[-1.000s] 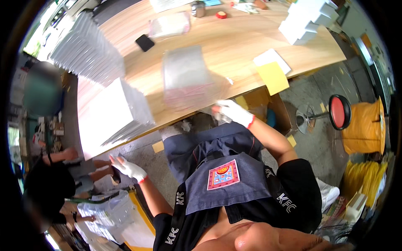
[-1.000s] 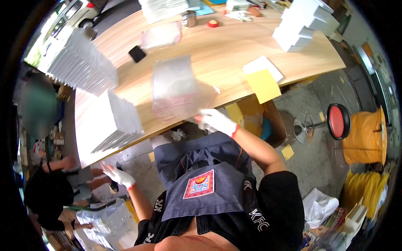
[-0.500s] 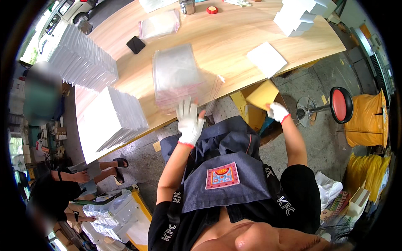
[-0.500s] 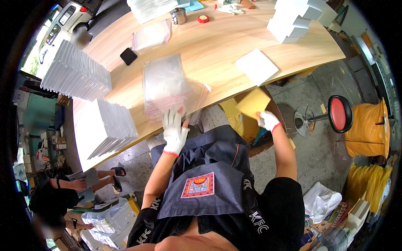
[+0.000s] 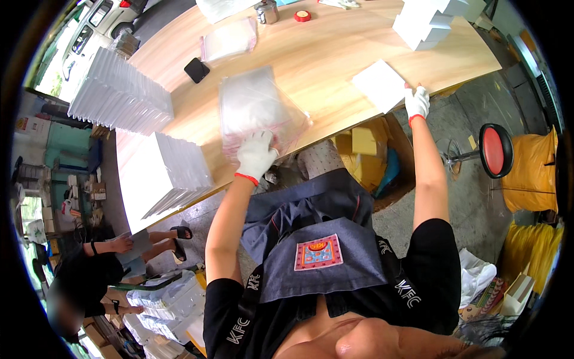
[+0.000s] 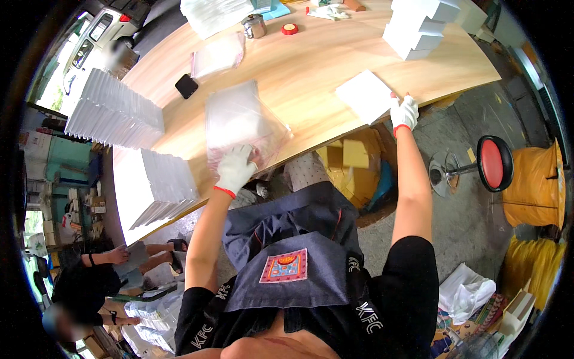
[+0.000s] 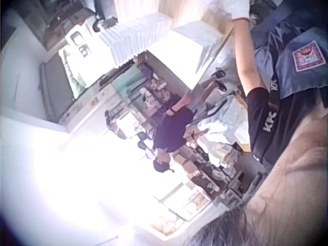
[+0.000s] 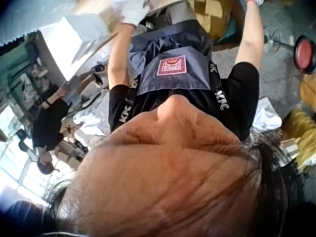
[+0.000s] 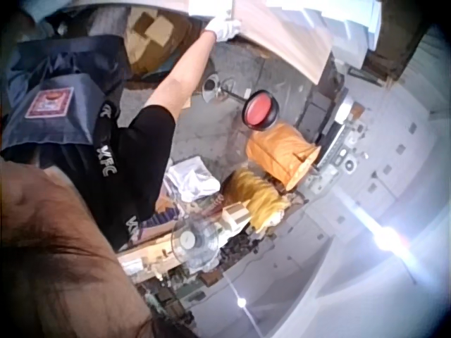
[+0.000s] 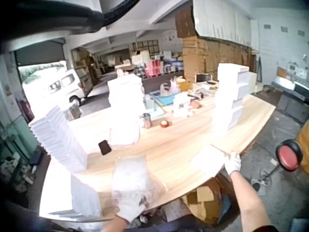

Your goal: The person repeatedly picks white boxes and inserts them into clear plastic bags at a table. They then place the bagged boxes into a stack on the right side of the table. The process is repeated continuously throughout the clip.

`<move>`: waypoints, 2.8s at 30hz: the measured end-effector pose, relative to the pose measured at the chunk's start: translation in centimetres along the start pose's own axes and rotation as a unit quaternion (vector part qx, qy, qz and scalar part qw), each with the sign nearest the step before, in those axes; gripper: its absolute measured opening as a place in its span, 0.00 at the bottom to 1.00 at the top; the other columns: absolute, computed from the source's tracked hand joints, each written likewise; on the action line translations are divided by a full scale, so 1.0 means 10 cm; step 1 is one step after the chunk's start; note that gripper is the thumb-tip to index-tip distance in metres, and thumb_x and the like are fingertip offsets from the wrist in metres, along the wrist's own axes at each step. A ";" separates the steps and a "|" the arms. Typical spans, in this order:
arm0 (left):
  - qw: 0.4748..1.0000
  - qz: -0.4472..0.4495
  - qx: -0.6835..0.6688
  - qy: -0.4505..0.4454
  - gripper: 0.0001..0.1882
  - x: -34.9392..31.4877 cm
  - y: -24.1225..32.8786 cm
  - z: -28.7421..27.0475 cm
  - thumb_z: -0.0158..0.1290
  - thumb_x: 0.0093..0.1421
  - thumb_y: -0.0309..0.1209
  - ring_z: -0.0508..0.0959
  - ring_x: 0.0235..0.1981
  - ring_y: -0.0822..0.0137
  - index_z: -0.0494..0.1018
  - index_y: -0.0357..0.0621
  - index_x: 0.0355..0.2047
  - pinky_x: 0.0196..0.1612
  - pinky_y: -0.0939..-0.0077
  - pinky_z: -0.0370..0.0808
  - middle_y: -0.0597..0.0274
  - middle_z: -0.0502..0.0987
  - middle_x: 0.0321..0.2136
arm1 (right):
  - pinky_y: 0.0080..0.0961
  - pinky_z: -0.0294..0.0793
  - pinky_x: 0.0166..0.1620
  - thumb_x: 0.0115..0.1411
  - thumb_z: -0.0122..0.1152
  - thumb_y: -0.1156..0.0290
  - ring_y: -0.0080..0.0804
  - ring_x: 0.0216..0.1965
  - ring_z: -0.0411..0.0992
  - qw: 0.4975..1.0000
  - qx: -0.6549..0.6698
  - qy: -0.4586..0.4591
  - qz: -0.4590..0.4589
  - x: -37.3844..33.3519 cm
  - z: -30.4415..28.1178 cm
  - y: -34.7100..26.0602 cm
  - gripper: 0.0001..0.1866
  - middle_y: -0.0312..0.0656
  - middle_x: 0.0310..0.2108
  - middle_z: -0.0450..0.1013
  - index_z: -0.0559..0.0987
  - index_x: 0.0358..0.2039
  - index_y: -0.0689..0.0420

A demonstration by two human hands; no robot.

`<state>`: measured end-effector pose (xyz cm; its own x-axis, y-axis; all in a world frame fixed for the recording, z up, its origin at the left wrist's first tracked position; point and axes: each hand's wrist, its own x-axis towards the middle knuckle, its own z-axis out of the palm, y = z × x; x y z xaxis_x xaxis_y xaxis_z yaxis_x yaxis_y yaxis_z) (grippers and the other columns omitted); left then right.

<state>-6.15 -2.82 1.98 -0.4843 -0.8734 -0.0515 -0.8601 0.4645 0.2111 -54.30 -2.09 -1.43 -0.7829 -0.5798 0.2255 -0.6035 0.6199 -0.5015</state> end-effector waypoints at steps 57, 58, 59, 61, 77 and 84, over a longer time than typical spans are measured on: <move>0.961 0.001 -0.116 0.249 0.12 -0.29 -0.24 0.42 0.52 0.48 0.25 0.71 0.43 0.55 0.67 0.47 0.35 0.43 0.64 0.72 0.60 0.70 0.41 | 0.22 0.76 0.13 0.55 0.50 0.75 0.33 0.23 0.75 0.571 0.595 -0.549 0.137 -2.39 -0.06 -1.02 0.31 0.47 0.39 0.69 0.54 0.59 0.53; 0.960 0.004 -0.117 0.254 0.11 -0.29 -0.24 0.42 0.52 0.49 0.26 0.71 0.42 0.55 0.67 0.47 0.35 0.42 0.64 0.72 0.60 0.70 0.41 | 0.21 0.76 0.13 0.55 0.50 0.75 0.32 0.23 0.75 0.571 0.603 -0.537 0.147 -2.41 -0.03 -1.02 0.31 0.47 0.39 0.69 0.54 0.59 0.53; 0.959 0.008 -0.117 0.258 0.11 -0.29 -0.25 0.41 0.52 0.49 0.26 0.71 0.42 0.55 0.68 0.47 0.34 0.41 0.63 0.72 0.60 0.71 0.40 | 0.21 0.76 0.13 0.55 0.50 0.75 0.32 0.22 0.75 0.570 0.613 -0.525 0.158 -2.44 0.01 -1.03 0.31 0.48 0.39 0.69 0.54 0.59 0.53; 0.959 0.006 -0.103 0.265 0.10 -0.28 -0.25 0.39 0.52 0.50 0.27 0.72 0.42 0.55 0.68 0.46 0.34 0.40 0.64 0.72 0.60 0.71 0.40 | 0.21 0.76 0.13 0.55 0.51 0.74 0.32 0.22 0.75 0.559 0.626 -0.515 0.174 -2.46 0.04 -1.00 0.30 0.47 0.39 0.69 0.55 0.59 0.53; 0.929 -0.179 -0.232 0.225 0.06 -0.46 -0.04 0.34 0.49 0.57 0.33 0.75 0.23 0.51 0.71 0.46 0.33 0.24 0.61 0.68 0.49 0.75 0.24 | 0.22 0.76 0.15 0.55 0.53 0.73 0.34 0.26 0.75 0.537 0.653 -0.492 0.210 -2.55 0.12 -0.97 0.31 0.46 0.39 0.69 0.57 0.59 0.54; 0.939 -0.188 -0.199 0.210 0.07 -0.52 0.09 0.28 0.52 0.55 0.34 0.77 0.26 0.53 0.69 0.45 0.30 0.28 0.61 0.71 0.53 0.77 0.25 | 0.23 0.78 0.15 0.54 0.55 0.73 0.35 0.24 0.75 0.541 0.667 -0.485 0.166 -2.57 -0.05 -1.04 0.34 0.48 0.39 0.69 0.54 0.60 0.54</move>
<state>-4.82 2.52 -0.27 0.0192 -0.9842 0.1759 -0.7888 0.0932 0.6075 -28.00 6.58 -1.59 0.0231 -0.9590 -0.2825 0.6984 0.2177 -0.6818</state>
